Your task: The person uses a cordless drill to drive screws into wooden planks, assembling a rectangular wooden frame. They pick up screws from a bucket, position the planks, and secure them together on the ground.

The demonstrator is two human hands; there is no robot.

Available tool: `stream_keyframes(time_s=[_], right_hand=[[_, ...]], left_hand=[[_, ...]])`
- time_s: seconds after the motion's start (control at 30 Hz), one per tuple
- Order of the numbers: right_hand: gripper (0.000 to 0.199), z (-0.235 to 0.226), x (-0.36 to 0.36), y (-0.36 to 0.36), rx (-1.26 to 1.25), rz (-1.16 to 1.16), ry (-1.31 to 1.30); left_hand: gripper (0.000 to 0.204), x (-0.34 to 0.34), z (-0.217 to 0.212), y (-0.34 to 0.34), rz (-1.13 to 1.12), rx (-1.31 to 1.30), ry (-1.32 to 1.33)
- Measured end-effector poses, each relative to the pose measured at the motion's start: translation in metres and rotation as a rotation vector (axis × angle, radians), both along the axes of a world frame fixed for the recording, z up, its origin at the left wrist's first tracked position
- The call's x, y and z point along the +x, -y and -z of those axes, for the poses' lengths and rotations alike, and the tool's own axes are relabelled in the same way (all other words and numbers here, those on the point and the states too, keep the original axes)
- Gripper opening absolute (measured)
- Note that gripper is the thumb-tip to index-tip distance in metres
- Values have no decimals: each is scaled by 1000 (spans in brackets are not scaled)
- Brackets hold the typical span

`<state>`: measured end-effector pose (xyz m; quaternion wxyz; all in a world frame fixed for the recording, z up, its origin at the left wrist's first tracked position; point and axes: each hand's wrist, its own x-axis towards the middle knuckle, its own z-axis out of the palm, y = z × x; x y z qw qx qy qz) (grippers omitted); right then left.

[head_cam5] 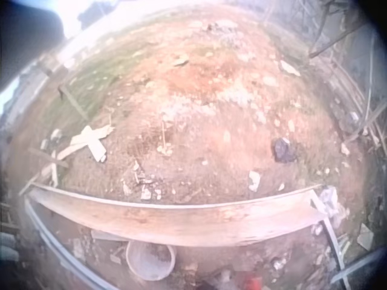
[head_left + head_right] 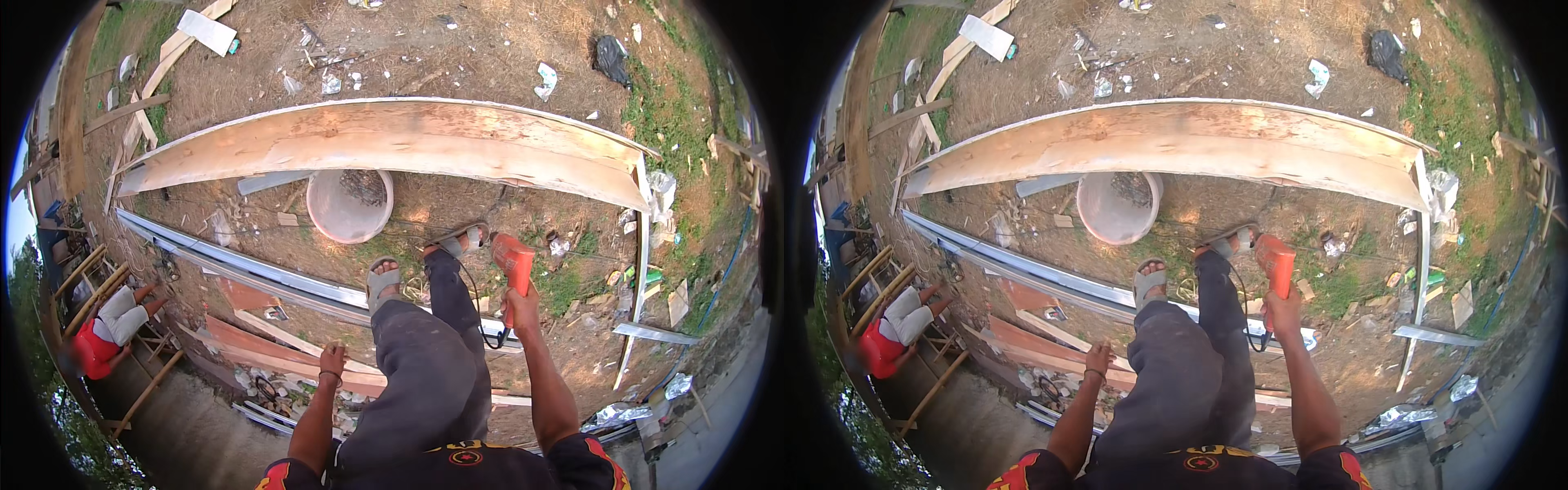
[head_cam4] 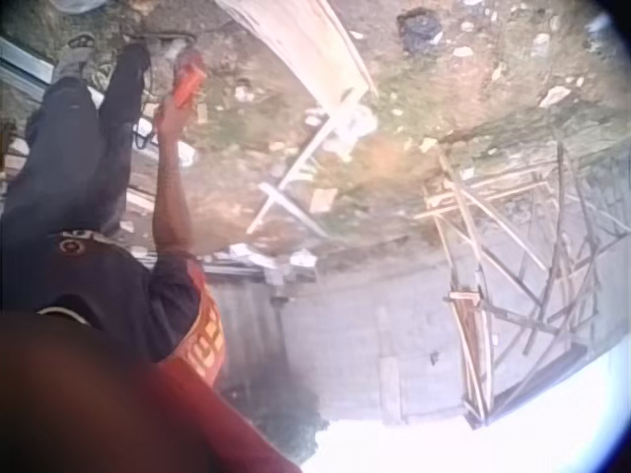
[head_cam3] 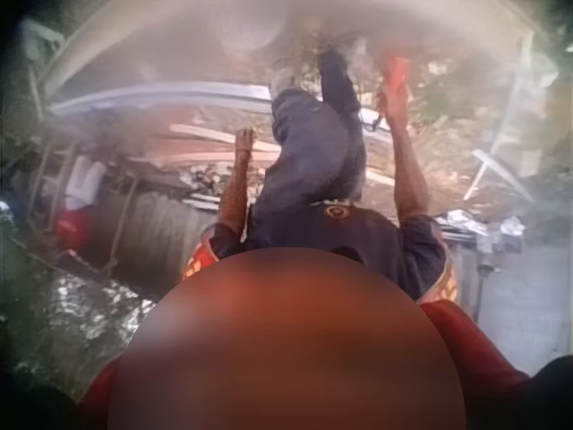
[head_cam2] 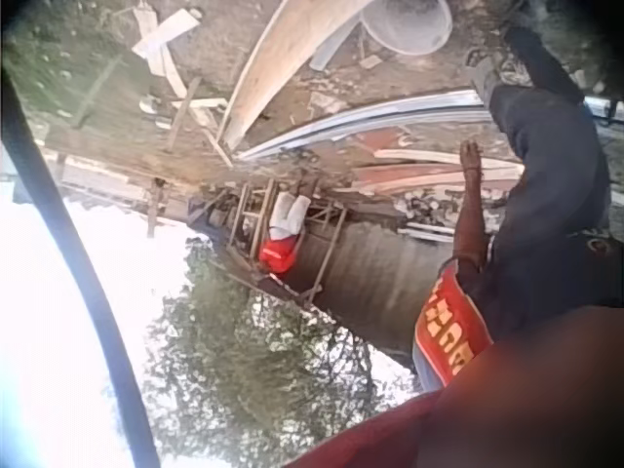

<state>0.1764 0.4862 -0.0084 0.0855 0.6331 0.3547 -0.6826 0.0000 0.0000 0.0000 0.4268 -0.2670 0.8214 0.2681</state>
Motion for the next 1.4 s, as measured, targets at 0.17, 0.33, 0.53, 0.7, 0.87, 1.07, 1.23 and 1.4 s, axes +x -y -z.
stream_keyframes(time_s=[0.17, 0.33, 0.53, 0.7, 0.87, 1.07, 1.23, 1.4], right_hand=[[23, -65, -37, 50, -226, 291, -141], [49, -101, -43, 124, -384, 551, -224], [42, -17, -52, 207, -567, 572, -168], [32, 39, -61, 272, -417, 624, 6], [33, 60, -60, 282, -418, 547, 120], [31, 75, -62, 278, -402, 554, 136], [32, 78, -65, 273, -347, 505, 78], [34, 82, -63, 268, -397, 509, 83]], left_hand=[[20, -76, 16, -105, 110, 226, -155], [20, -136, 88, -156, 439, 334, -199], [18, -176, 228, -155, 802, 283, -395], [17, -197, 349, -160, 848, 216, -351], [15, -181, 399, -183, 1169, 110, -593], [26, -181, 402, -203, 1164, -196, -244], [28, -184, 409, -196, 1257, -149, -311], [23, -195, 419, -184, 1344, -245, -356]])
